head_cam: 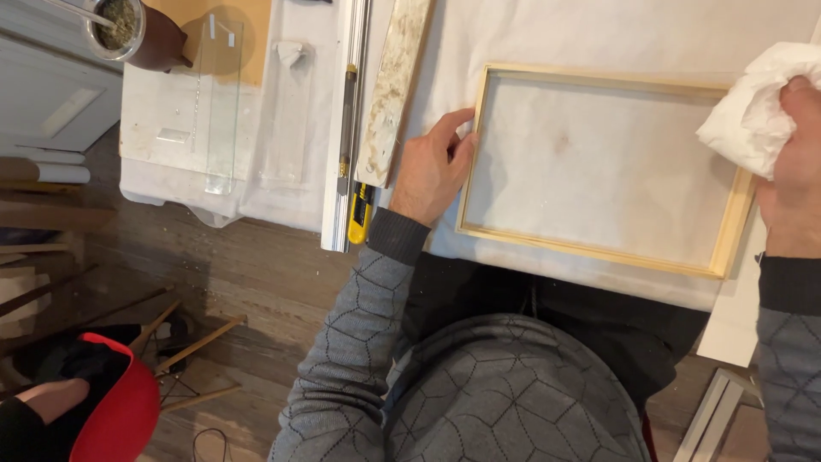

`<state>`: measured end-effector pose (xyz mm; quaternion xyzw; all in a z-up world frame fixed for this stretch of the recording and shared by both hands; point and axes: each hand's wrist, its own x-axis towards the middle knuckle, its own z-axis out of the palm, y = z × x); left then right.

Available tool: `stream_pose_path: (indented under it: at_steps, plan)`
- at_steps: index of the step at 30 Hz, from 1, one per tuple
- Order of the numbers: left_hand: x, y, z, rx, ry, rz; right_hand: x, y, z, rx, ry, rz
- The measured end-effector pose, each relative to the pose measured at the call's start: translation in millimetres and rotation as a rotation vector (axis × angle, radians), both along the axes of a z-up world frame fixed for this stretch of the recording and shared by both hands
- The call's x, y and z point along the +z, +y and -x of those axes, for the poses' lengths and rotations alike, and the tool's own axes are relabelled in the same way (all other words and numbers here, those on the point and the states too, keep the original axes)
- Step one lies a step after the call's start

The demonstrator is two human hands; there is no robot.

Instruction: Fitting and cutting a spacer strip for a picture frame.

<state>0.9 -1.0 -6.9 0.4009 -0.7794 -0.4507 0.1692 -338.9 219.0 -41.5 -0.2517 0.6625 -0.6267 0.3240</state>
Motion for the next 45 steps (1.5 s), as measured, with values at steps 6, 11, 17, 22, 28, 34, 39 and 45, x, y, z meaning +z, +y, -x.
stream_pose_path:
  at_steps: [6,11,17,22,28,34,39,45]
  plan:
    - [-3,0,0,-0.007,0.01,0.026,-17,8,1,-0.03,0.062,0.027]
    - [-5,-3,-1,-0.028,0.016,-0.013,-21,10,2,-0.055,0.065,0.037]
    - [-9,-1,-1,-0.032,-0.001,0.036,-27,12,4,-0.121,0.148,0.019]
    - [-6,-2,0,0.013,-0.029,-0.02,-25,18,9,-0.168,0.405,-0.3]
    - [-16,9,-5,0.261,0.207,-0.059,-8,102,44,-0.325,0.373,-0.195]
    - [-2,14,-4,0.226,0.137,0.006,7,186,62,-0.461,0.341,-0.042]
    - [-5,13,-2,0.184,0.138,-0.032,67,118,-27,-0.359,0.507,-0.424]
    - [-5,16,0,0.125,0.062,0.051,69,75,-57,-0.184,0.65,-0.456]
